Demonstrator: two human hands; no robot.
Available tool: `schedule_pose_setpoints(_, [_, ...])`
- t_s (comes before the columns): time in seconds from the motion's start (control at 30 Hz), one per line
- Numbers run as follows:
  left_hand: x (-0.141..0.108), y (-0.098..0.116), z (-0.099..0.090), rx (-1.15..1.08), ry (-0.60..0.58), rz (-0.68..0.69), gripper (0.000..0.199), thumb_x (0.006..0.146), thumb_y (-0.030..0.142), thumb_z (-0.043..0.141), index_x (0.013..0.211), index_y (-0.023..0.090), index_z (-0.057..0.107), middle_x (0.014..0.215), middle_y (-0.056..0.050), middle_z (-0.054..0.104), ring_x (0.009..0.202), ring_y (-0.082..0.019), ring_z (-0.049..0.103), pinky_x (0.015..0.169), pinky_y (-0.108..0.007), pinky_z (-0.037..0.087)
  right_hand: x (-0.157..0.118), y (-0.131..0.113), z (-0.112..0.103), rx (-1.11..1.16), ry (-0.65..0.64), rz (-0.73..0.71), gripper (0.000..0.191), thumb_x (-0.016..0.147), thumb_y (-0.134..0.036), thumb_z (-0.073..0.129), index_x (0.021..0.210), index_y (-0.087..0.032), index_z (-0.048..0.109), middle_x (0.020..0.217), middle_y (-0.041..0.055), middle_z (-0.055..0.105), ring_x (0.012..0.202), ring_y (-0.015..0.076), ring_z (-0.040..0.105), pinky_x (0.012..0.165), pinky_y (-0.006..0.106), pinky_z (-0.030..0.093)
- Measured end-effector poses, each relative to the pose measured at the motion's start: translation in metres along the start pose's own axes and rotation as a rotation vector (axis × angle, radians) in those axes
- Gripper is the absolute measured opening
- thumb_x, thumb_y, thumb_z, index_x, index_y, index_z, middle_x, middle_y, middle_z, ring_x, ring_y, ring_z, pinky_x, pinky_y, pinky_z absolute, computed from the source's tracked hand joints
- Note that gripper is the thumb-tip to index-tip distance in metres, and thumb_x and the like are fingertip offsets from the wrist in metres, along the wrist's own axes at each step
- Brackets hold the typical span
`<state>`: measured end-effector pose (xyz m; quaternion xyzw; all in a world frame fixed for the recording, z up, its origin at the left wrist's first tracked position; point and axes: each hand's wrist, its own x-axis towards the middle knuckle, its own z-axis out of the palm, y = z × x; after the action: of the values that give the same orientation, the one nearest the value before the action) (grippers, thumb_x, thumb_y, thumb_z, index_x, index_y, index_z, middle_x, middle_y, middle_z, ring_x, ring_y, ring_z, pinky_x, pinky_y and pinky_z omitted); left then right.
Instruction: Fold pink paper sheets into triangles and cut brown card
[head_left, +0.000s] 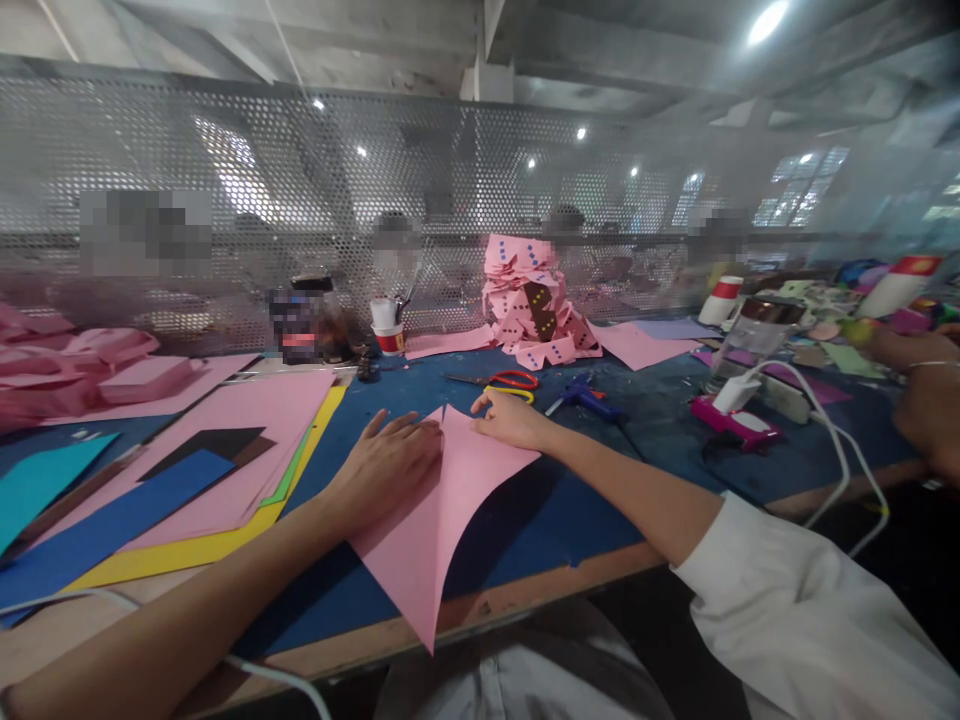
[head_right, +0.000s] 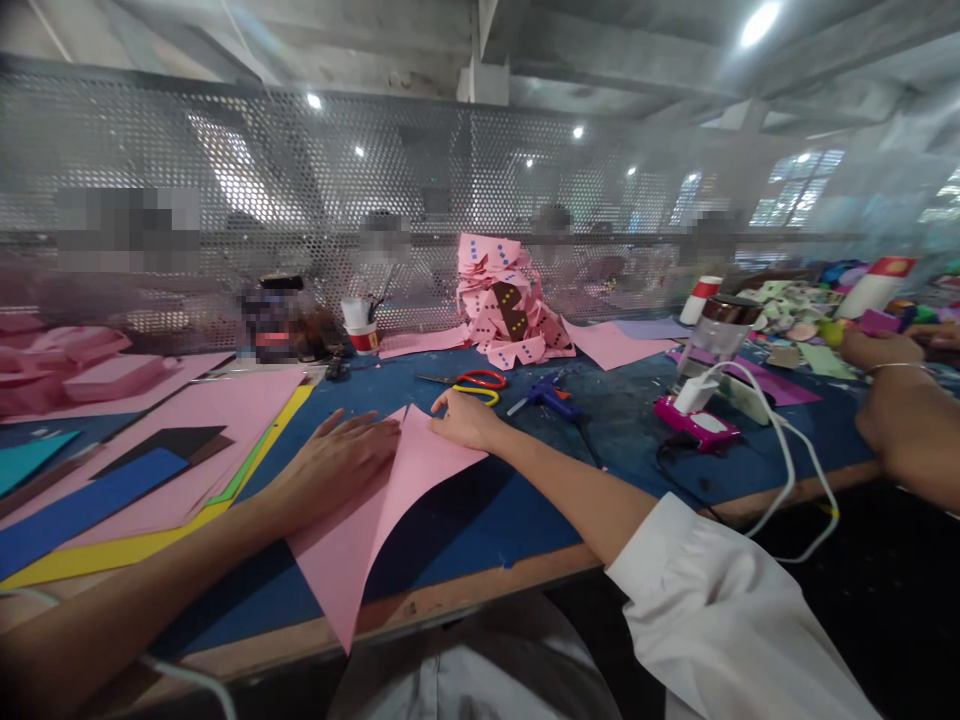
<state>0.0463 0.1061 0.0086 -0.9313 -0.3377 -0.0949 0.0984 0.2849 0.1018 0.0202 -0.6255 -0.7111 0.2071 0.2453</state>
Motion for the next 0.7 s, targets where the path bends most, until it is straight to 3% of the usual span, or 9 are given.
schedule_pose_setpoints(0.4, [0.0003, -0.0021, 0.0047, 0.027, 0.021, 0.008, 0.035, 0.095, 0.035, 0.046, 0.127, 0.03, 0.062, 0.141, -0.006, 0.06, 0.133, -0.033, 0.051, 0.114, -0.058, 0.028, -0.0021, 0.0008, 0.0005, 0.012, -0.018, -0.011, 0.03, 0.082, -0.03, 0.066, 0.108, -0.018, 0.06, 0.076, -0.0016, 0.063, 0.066, 0.0134, 0.056, 0.058, 0.024, 0.034])
schedule_pose_setpoints(0.7, [-0.0003, -0.0004, 0.0031, 0.04, 0.002, 0.011, 0.037, 0.097, 0.036, 0.044, 0.128, 0.029, 0.061, 0.143, -0.007, 0.058, 0.134, -0.036, 0.049, 0.112, -0.062, 0.027, 0.0001, 0.0033, 0.0007, 0.036, -0.034, -0.044, 0.028, 0.08, -0.026, 0.068, 0.106, -0.017, 0.06, 0.072, -0.0033, 0.061, 0.063, 0.0122, 0.055, 0.057, 0.024, 0.033])
